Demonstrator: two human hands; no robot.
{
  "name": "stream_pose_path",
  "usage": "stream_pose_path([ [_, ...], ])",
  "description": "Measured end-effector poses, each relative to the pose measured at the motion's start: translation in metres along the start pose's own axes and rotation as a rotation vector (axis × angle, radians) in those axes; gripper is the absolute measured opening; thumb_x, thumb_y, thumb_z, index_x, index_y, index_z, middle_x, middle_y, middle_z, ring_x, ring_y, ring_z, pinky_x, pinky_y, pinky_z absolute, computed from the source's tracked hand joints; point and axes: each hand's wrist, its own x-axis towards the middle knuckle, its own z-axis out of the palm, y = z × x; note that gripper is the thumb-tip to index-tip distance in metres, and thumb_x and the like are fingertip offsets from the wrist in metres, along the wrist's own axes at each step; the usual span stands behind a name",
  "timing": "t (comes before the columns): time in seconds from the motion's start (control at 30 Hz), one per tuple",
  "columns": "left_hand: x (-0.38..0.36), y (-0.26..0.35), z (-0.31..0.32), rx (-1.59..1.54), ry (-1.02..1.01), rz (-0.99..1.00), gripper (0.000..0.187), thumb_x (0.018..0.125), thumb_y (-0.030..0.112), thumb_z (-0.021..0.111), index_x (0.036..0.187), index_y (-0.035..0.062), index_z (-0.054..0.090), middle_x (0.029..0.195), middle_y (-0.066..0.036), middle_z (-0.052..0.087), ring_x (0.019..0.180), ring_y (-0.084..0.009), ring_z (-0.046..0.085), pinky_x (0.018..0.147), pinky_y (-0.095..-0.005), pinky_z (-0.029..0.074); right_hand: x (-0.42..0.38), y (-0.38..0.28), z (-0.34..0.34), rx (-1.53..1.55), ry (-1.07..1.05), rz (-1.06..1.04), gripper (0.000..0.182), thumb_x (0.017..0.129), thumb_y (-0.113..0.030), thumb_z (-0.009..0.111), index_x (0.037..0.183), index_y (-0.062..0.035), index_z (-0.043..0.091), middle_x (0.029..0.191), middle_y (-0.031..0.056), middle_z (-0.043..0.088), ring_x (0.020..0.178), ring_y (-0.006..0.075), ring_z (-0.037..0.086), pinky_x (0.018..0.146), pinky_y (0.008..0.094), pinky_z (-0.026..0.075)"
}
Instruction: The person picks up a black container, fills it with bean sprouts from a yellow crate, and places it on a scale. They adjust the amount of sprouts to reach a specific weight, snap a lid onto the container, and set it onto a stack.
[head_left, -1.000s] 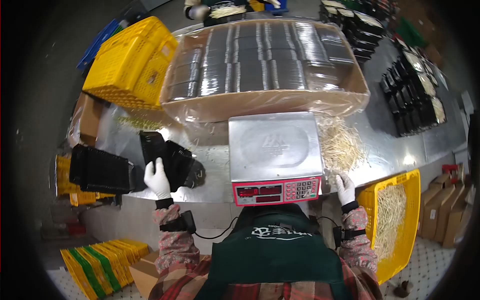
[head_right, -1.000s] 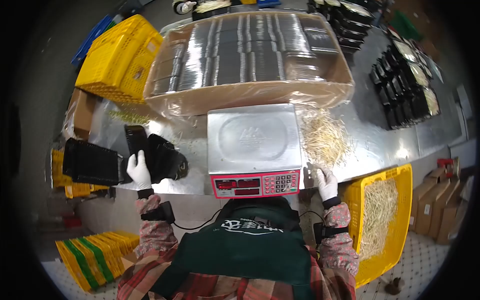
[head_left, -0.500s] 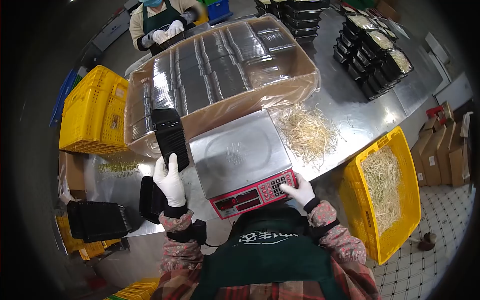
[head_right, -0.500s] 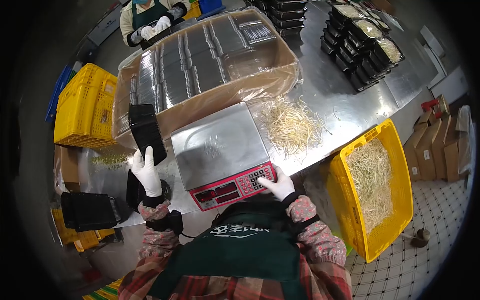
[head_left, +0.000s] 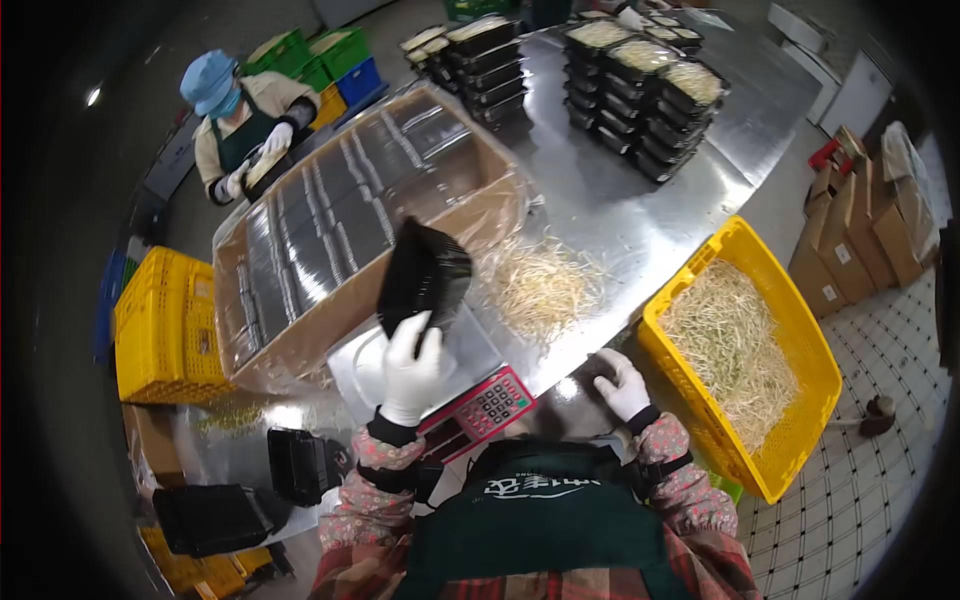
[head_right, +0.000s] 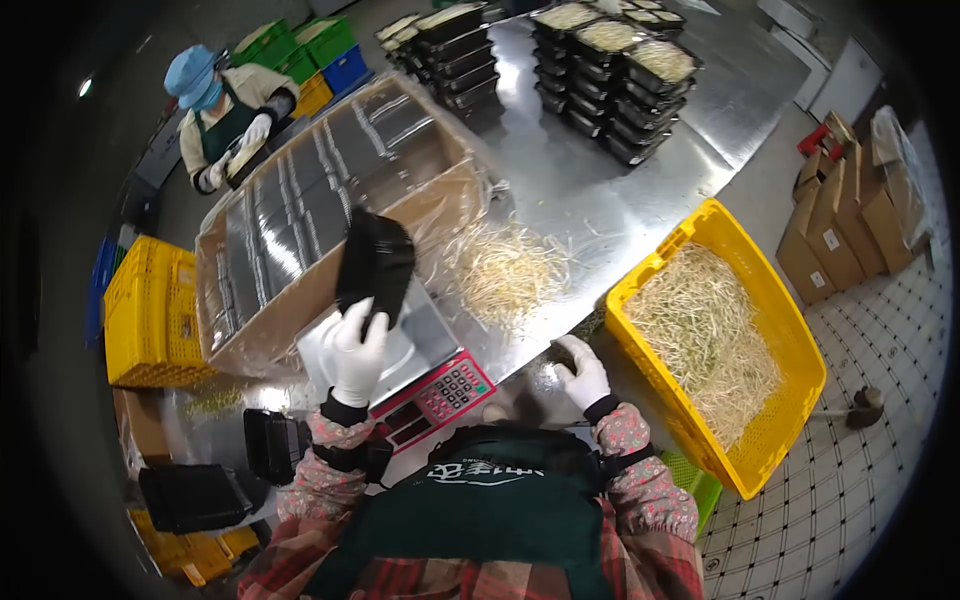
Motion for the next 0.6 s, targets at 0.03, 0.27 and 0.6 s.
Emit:
stream_pose_path([
  [0.03, 0.005, 0.011, 0.031, -0.179, -0.050, 0.129, 0.020, 0.086, 0.000, 0.063, 0.105, 0.0011, 0.067, 0.094, -0.015, 0.067, 0.085, -0.0258, 0.067, 0.074, -0.0309, 0.051, -0.006, -0.003, -0.009, -0.125, 0.011, -0.065, 0.053, 0.080, -0.012, 0.067, 0.132, -0.0065, 0.057, 0.135, 0.0225, 0.054, 0.128, 0.0360, 0.049, 0.110, 0.0414, 0.038],
  [0.27, 0.049, 0.003, 0.219, 0.216, -0.365, 0.381, 0.023, 0.082, 0.007, 0.059, 0.102, 0.0108, 0.070, 0.092, -0.016, 0.070, 0.085, -0.0348, 0.067, 0.077, -0.0439, 0.054, -0.067, -0.006, -0.131, 0.189, -0.152, 0.032, 0.047, 0.092, -0.018, 0.063, 0.137, -0.0097, 0.053, 0.119, 0.0149, 0.067, 0.106, 0.0242, 0.066, 0.095, 0.0345, 0.051],
  [0.6, 0.018, 0.200, 0.319, -0.093, -0.702, 0.284, 0.048, 0.082, 0.013, 0.070, 0.128, 0.0014, 0.058, 0.124, -0.019, 0.063, 0.119, -0.0305, 0.058, 0.102, -0.0367, 0.044, -0.223, 0.147, -0.415, 0.169, 0.764, 0.309, 0.051, 0.090, -0.012, 0.066, 0.137, 0.0007, 0.050, 0.124, 0.0137, 0.063, 0.110, 0.0189, 0.061, 0.096, 0.0328, 0.049],
])
